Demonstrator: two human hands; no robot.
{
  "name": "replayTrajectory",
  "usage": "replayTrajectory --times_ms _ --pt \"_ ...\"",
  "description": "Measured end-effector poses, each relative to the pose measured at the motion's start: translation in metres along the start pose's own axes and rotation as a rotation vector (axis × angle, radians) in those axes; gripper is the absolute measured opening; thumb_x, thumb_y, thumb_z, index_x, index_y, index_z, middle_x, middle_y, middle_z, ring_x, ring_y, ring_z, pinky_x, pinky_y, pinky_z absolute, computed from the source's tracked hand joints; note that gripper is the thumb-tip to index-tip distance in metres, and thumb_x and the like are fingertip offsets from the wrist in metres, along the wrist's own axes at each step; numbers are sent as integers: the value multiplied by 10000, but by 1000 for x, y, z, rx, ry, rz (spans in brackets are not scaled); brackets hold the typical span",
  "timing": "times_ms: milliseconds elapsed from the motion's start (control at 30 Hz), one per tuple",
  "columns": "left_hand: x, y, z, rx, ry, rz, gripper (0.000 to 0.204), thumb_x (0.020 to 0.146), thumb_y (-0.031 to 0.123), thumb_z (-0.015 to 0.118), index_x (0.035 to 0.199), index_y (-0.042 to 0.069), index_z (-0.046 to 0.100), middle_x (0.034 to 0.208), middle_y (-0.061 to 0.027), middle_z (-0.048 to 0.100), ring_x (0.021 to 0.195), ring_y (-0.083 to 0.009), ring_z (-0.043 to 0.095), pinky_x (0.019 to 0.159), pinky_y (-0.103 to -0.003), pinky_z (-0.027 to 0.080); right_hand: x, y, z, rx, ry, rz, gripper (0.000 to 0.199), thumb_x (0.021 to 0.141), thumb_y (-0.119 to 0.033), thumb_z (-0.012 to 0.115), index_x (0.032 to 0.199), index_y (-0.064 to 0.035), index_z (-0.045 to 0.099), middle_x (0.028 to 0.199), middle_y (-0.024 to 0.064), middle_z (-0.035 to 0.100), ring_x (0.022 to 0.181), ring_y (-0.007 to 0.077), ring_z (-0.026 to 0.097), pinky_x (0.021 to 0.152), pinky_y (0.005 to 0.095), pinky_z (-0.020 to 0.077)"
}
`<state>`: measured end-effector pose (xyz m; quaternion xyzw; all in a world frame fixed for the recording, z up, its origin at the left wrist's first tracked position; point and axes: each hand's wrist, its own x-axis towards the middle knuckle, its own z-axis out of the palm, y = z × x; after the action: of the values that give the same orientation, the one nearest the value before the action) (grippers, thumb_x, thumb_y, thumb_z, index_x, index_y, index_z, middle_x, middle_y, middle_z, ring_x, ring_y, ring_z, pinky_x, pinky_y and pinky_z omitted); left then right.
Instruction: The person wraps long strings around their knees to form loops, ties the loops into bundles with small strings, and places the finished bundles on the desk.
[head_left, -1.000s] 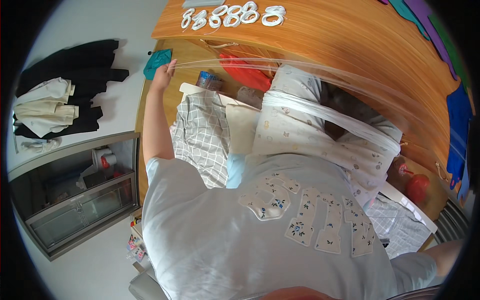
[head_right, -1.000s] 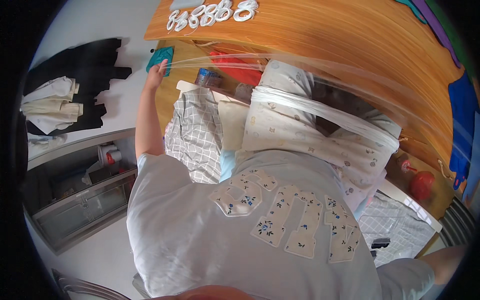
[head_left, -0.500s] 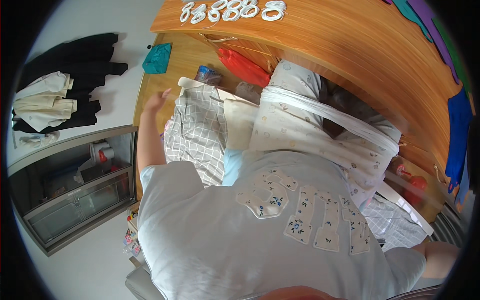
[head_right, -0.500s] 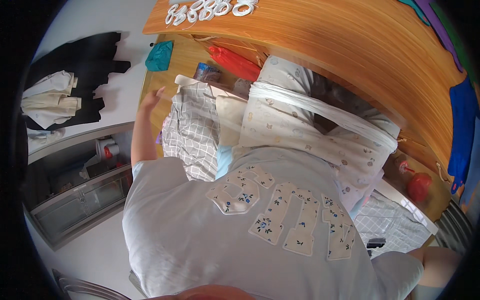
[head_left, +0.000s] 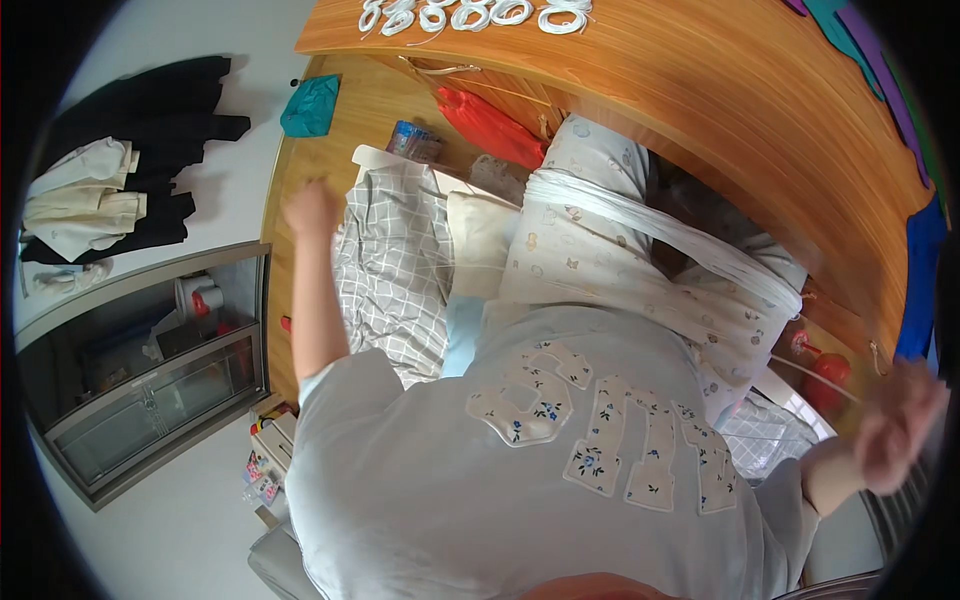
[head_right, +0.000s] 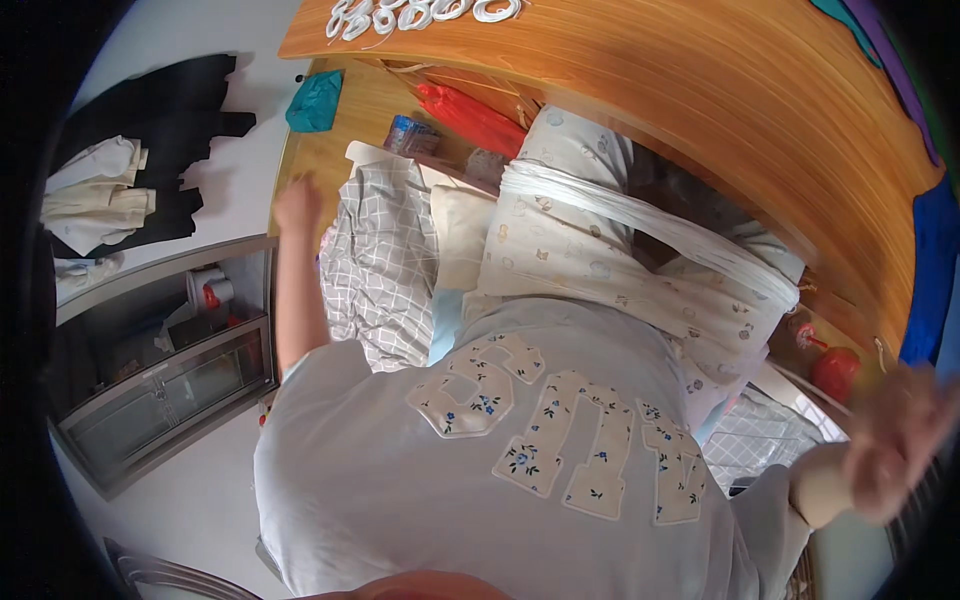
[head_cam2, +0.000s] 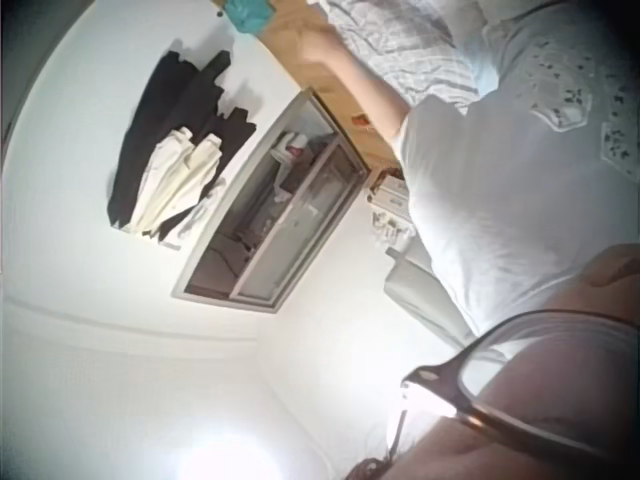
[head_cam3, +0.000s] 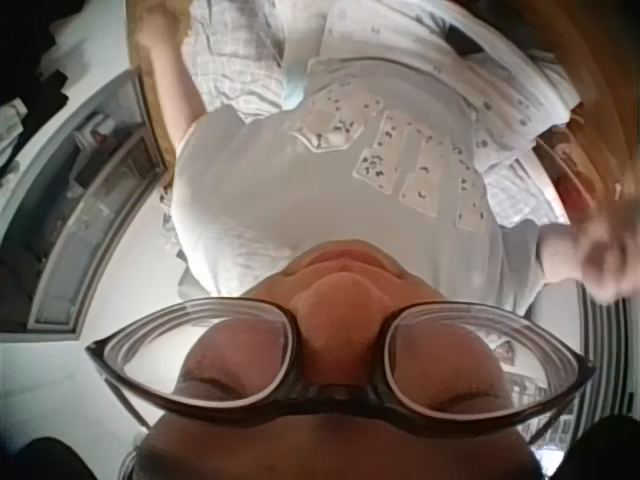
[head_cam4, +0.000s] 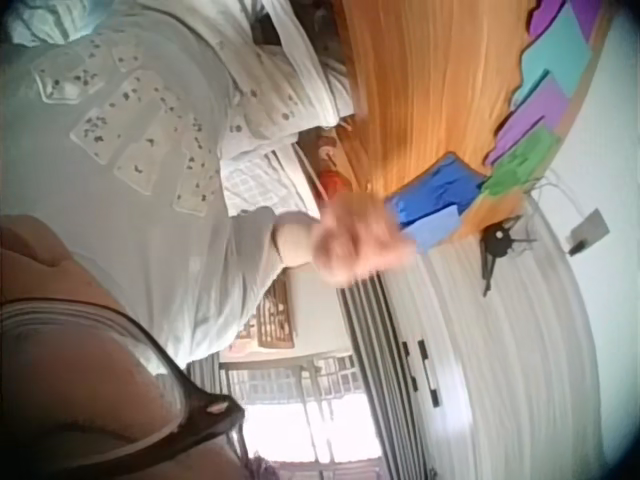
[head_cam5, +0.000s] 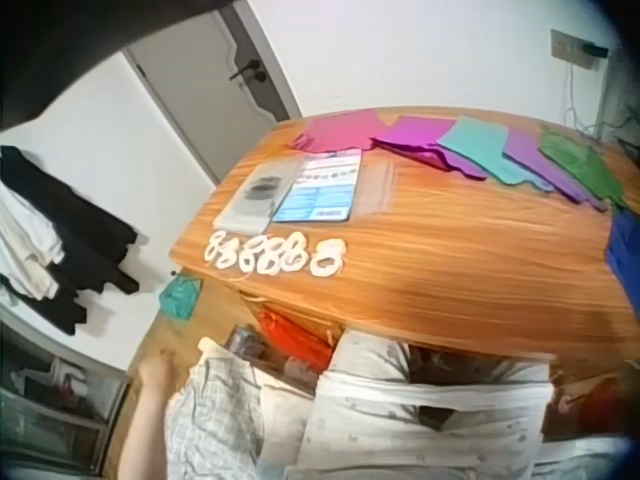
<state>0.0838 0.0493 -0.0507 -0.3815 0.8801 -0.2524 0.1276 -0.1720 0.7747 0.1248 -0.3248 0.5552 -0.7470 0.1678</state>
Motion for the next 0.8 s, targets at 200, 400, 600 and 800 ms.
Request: replayTrajectory --times_ms 200,400,600,800 --pt "-123 215 -178 -1733 -313 904 470 732 146 778 1182 66 670 1101 -90 628 1037 -218 589 937 -342 450 31 123 137 45 -114 392 376 817 -104 537 1179 -104 437 1162 135 496 976 201 465 836 353 399" --pt "-175 283 -184 -2112 -525 895 501 671 112 845 1137 42 676 1092 -86 568 1040 -232 554 908 -347 444 44 172 160 -101 -269 232 495 755 25 516 1242 -31 443 1198 169 508 1092 268 501 945 365 391" --pt "-154 293 -164 -2260 -415 805 353 690 111 843 994 12 693 1017 -77 551 973 -203 551 853 -321 450 74 186 171 -243 -263 330 446 756 43 520 1198 -14 499 1190 178 536 1062 286 518 938 375 393" --pt "-141 294 -145 -2381 -623 546 211 692 126 832 812 29 688 953 -58 574 914 -194 577 812 -318 465 111 203 184 -334 -397 386 352 782 63 546 1124 -17 559 1142 155 594 936 228 574 811 318 450"
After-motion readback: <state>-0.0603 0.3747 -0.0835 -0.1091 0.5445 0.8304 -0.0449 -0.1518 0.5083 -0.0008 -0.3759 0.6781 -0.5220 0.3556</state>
